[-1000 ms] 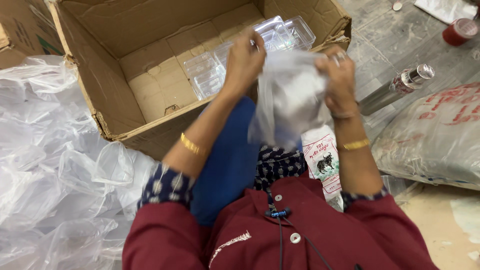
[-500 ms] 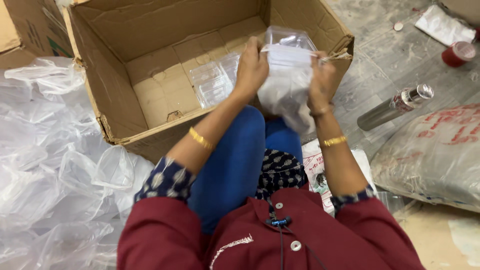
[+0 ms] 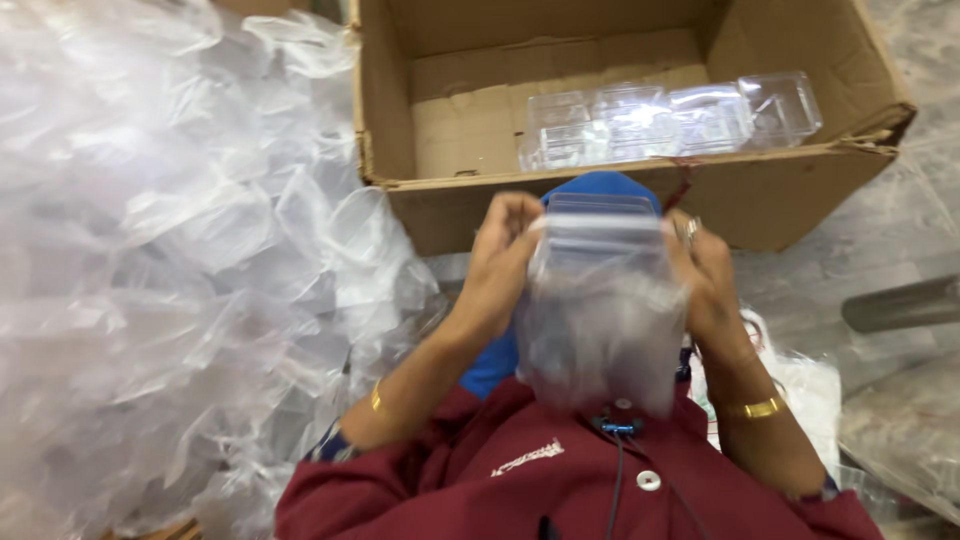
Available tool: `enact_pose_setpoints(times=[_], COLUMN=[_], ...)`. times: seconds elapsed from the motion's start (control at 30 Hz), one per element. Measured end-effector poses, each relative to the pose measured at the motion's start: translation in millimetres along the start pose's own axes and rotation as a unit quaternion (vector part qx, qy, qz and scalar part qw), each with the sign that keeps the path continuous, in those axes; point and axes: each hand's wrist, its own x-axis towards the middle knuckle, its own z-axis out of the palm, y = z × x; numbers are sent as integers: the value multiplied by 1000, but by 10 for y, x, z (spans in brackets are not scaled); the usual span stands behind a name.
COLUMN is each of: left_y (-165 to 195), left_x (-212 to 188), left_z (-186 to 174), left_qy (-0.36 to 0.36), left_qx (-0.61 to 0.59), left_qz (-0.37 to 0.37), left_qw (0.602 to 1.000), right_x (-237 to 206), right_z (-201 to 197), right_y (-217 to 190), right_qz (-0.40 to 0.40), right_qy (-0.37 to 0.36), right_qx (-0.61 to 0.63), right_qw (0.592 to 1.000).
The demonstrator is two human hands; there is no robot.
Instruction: The person sits on the floor in front of an open cardboard box and packs clear plastic containers. They place each container into a plastic bag, wrap or seal the bag around it, and set the wrapped container into the box, arranging the packed containers inside.
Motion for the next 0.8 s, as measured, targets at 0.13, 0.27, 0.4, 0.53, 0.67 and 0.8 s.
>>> enact_pose_setpoints(times=[0.13, 0.27, 0.4, 0.53, 0.67, 0.8], left_y=[-265, -391, -475, -330, -14, 542], left_x=[373, 238, -56, -146, -78, -69], left_z=[-202, -305, -213, -219, -421, -1158], left_qy=[-26, -133, -292, -369, -323, -82], left_qx=[-71, -104, -19, 63, 154, 264], left_qz=[14, -36, -148, -109, -46, 19], left_qw=[997, 985, 945, 921, 933, 961], right_x=[308, 287, 213, 193, 183, 112], right_z=[111, 75, -5, 99, 209, 94], right_y=[330, 378, 288, 173, -25, -186], right_qz=[-107, -98, -118, -145, -167, -239], right_qy=[37, 82, 56, 33, 37, 76], right_qx=[-129, -130, -128, -192, -164, -104], right_qw=[985, 983, 983, 970, 972, 962])
